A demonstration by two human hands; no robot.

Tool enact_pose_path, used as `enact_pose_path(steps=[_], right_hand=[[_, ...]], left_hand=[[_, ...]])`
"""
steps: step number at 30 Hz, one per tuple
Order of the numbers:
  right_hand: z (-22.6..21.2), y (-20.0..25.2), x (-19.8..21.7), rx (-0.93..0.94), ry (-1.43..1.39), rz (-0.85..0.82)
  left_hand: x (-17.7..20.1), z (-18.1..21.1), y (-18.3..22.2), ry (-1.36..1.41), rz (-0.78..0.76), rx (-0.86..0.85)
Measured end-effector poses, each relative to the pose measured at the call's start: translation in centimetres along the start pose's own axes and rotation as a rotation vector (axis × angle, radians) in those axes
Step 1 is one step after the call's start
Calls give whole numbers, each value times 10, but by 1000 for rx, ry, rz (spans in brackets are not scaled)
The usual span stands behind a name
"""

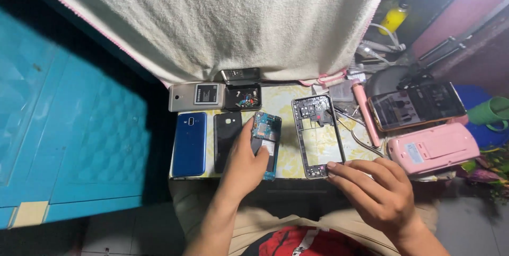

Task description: A person is repairing a smartphone by carefully aligning the motherboard with the internal frame and using a small tool for precision adjustments.

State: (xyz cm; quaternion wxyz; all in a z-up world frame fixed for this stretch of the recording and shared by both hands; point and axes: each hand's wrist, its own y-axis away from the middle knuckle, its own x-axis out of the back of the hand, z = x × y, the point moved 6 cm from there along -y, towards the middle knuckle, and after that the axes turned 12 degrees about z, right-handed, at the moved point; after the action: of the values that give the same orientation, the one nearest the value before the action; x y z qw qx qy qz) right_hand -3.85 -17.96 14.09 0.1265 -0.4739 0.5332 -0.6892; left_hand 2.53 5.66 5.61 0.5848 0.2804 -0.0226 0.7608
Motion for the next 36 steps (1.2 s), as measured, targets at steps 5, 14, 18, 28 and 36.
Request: enact_pose_path(steps=[5, 14, 18, 28, 36], right_hand=[[3, 8, 11, -37, 12, 13], [5, 14, 5, -111, -78, 46], [4, 19, 1, -119, -69, 65], [7, 19, 2, -144, -52, 91], [6, 3, 3, -145, -55, 122]], left_hand=[[-33, 4, -22, -143, 11, -259], [-41, 17, -29, -353, 154, -403], [-42, 27, -20, -542, 215, -462], [-48, 25, 6, -634, 486, -705], [-27, 64, 32, 259, 301, -694]])
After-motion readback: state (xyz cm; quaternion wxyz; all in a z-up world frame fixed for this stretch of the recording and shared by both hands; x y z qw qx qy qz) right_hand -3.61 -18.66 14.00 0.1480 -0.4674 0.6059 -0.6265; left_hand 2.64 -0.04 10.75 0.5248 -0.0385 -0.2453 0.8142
